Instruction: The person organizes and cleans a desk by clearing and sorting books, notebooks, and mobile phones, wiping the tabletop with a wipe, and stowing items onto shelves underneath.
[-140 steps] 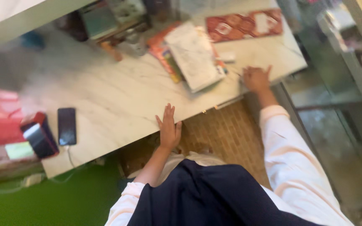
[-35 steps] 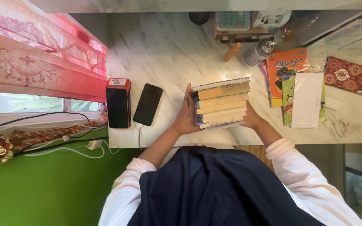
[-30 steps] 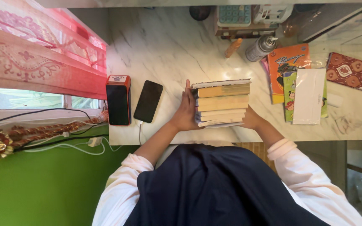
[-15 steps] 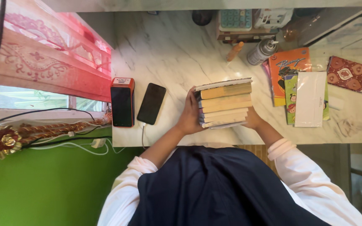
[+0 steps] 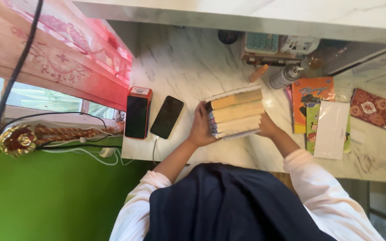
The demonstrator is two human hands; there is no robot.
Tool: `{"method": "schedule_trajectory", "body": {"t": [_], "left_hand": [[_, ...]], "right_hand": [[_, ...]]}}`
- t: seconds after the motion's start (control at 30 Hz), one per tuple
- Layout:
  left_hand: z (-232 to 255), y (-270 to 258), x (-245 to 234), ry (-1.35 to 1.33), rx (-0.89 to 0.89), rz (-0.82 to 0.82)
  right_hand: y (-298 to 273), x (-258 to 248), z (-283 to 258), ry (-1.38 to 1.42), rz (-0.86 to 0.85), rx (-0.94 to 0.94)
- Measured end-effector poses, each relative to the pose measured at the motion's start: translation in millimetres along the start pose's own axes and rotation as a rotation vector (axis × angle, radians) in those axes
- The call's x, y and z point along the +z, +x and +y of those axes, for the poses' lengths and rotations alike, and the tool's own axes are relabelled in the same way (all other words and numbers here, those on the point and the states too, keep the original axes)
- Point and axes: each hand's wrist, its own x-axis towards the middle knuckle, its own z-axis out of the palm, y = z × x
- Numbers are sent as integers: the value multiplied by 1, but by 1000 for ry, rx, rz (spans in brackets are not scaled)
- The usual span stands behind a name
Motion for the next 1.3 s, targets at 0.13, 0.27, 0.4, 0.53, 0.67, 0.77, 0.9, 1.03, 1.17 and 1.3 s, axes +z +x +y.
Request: {"method": "schedule_trajectory", "body": {"t": [0.13,0.27,0.4,0.53,0.67,0.77,0.9,1.03,1.17,1.3], "left_hand": [[-26,14,-17,93,-118,78],[-51,36,-48,101,-195,118],[-67,63,-78,83,-261,248],[-86,85,-105,99,-366,363],[-112,109,-118,174,-398,458],[-132,130,-122,195,-449,562],[-152,161,-124,269,-545,680],[-165,183,-119,229,-599,807],[-181,181,-115,152,-790,674],[-203,147,-106,140,-642,583]], "right_hand": [[87,-7,19,-442,-126,-340],[160,7,32,139,-220,279],[250,15,35,104,-225,300],[337,23,28,75,-154,284],[422,21,17,58,38,195],[451,25,15,67,111,170],[477,57,23,-49,106,190],[478,103,39,-226,-3,256],[478,136,47,664,-3,566],[487,142,52,898,54,594]]}}
